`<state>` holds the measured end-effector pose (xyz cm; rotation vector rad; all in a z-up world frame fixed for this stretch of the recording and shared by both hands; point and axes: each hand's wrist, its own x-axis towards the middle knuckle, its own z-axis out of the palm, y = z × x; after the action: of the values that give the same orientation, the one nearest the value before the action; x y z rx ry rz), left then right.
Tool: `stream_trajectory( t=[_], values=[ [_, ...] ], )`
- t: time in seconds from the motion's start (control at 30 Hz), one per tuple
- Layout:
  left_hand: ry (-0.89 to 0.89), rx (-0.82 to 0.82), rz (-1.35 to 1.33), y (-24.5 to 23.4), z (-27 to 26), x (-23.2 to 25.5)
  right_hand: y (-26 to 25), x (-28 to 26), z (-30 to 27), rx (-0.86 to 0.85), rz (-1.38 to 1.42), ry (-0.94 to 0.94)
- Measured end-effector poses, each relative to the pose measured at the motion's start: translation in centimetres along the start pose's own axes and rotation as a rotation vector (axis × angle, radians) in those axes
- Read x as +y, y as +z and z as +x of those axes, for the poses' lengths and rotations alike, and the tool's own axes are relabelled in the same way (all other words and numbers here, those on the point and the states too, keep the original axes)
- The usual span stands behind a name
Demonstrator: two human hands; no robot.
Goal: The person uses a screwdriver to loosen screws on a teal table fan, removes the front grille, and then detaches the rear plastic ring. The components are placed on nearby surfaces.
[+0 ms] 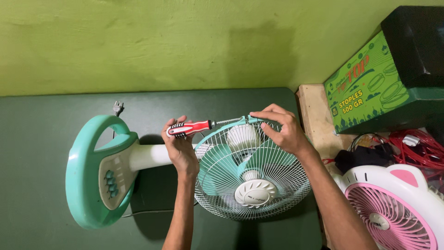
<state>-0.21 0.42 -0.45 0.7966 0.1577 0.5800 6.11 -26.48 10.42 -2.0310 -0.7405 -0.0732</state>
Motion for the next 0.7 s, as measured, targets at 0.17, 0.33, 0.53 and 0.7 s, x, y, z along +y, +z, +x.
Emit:
stream_trajectory(
  t=[0.17,0.33,0.53,0.7],
  values=[
    [-0.018,0.095,0.168,0.23,-0.17,-0.22,-0.06,-0.15,0.03,-0.010,-0.013,0.014],
    [0.017,-0.007,-0.026,-0.02,-0.13,-0.10,0.01,-0.15,0.00,0.011,0.030,0.041],
    [-0.011,0.087,0.184,-0.48,-0.05,-0.69,0.08,0.21,-0.12,0.009,0.004,0.019],
    [0.022,-0.021,-0.030,-0.74,-0.06,-0.65,0.10,0.26,-0.02,0.008,0.020,0.030]
  ],
)
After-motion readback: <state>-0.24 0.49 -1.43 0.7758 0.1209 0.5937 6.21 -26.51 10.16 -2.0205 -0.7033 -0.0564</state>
